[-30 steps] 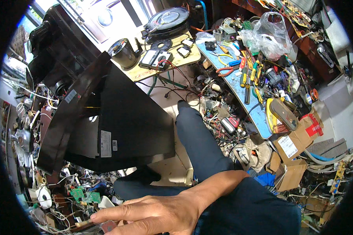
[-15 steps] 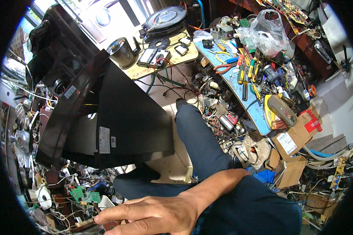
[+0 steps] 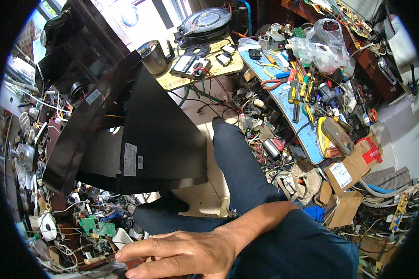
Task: The person is repairing a black kitchen appliance, likely a rice cooker, by manipulating a knob and wires on its surface. They use a flashlight to inspect the internal components and a smartphone to take a photo of the work area.
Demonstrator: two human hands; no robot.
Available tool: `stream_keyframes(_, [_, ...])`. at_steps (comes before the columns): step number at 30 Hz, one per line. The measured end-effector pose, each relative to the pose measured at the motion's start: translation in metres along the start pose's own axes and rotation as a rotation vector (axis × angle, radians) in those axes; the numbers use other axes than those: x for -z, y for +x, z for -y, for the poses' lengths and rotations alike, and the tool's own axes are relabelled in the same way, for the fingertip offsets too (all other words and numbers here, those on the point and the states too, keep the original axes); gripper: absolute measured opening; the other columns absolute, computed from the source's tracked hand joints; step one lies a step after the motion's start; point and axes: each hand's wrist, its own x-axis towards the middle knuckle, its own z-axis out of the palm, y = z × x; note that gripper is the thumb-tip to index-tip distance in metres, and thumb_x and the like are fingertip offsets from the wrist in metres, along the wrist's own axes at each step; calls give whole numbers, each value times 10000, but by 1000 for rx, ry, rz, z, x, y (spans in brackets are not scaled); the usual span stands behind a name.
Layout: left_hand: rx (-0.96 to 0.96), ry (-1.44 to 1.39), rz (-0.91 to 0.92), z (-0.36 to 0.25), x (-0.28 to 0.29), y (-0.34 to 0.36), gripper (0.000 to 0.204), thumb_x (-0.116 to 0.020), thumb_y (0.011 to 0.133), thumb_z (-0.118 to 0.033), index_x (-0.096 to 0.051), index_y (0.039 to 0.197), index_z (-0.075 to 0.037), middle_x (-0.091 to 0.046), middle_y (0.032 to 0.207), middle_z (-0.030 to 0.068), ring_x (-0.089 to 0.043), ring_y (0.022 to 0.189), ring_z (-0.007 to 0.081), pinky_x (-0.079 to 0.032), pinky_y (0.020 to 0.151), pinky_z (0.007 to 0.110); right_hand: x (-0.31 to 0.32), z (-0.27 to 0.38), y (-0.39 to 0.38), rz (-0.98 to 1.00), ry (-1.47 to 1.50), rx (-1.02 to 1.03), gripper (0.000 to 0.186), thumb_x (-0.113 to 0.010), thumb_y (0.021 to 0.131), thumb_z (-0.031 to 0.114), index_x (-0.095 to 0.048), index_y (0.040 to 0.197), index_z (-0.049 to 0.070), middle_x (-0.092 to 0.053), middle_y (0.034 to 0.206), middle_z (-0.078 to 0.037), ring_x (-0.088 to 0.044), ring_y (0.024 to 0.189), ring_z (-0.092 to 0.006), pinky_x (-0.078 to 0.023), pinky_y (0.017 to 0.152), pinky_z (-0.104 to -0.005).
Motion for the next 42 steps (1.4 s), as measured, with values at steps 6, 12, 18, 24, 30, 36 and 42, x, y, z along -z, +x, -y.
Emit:
stream_keyframes(6, [14, -3, -22, -1, 0, -4, 855, -262, 990, -698, -456, 1445, -1, -608, 1247, 228, -625, 1102, 366, -494, 987, 483, 3, 5, 0, -1, 12, -59, 826, -816, 827, 291, -448, 1501, -15, -443, 1484, -294, -647, 1128, -344, -588, 934, -444])
stream_keyframes(12, [74, 14, -69, -18, -9, -18, 877, -258, 979, -719, -445, 1457, -8, -601, 1268, 222, -620, 1121, 363, -493, 997, 479, 8, 9, 13, 87, 69, -115, 861, -834, 859, 404, -453, 1501, -25, -434, 1483, -302, -653, 1140, -370, -575, 944, -450])
stream_keyframes(18, [127, 49, -193, -45, -33, -48, 900, -254, 969, -740, -435, 1469, -14, -593, 1289, 216, -615, 1139, 359, -491, 1006, 476, -11, -6, 19, 174, 326, -159, 749, -775, 949, 287, -411, 1503, -62, -349, 1517, -300, -648, 1222, -360, -563, 991, -428])
stream_keyframes(24, [100, 69, -270, -51, -42, -70, 923, -251, 959, -760, -424, 1481, -20, -585, 1310, 209, -610, 1158, 355, -490, 1016, 472, -26, -18, 12, 211, 411, -148, 666, -678, 1013, 201, -351, 1534, -55, -281, 1553, -296, -642, 1228, -361, -565, 989, -434])
stream_keyframes(30, [99, 71, -289, -56, -47, -82, 946, -247, 948, -781, -414, 1493, -26, -577, 1331, 203, -605, 1177, 352, -489, 1026, 468, -31, -23, 2, 187, 353, -135, 590, -609, 1054, 250, -382, 1508, -51, -348, 1500, -293, -682, 1158, -347, -574, 965, -434])
stream_keyframes(36, [120, 68, -308, -58, -48, -90, 969, -244, 938, -802, -404, 1505, -33, -570, 1352, 197, -600, 1195, 348, -487, 1035, 465, -25, -19, -7, 269, 235, -242, 575, -611, 1051, 267, -406, 1479, -57, -346, 1484, -277, -686, 1150, -323, -575, 967, -417])
stream_keyframes(42, [174, 55, -321, -53, -44, -97, 993, -240, 927, -823, -393, 1517, -39, -562, 1373, 191, -595, 1214, 345, -486, 1045, 461, -25, -26, -31, 146, 124, -211, 575, -671, 1014, 190, -431, 1457, -86, -365, 1492, -275, -676, 1153, -299, -595, 927, -363])
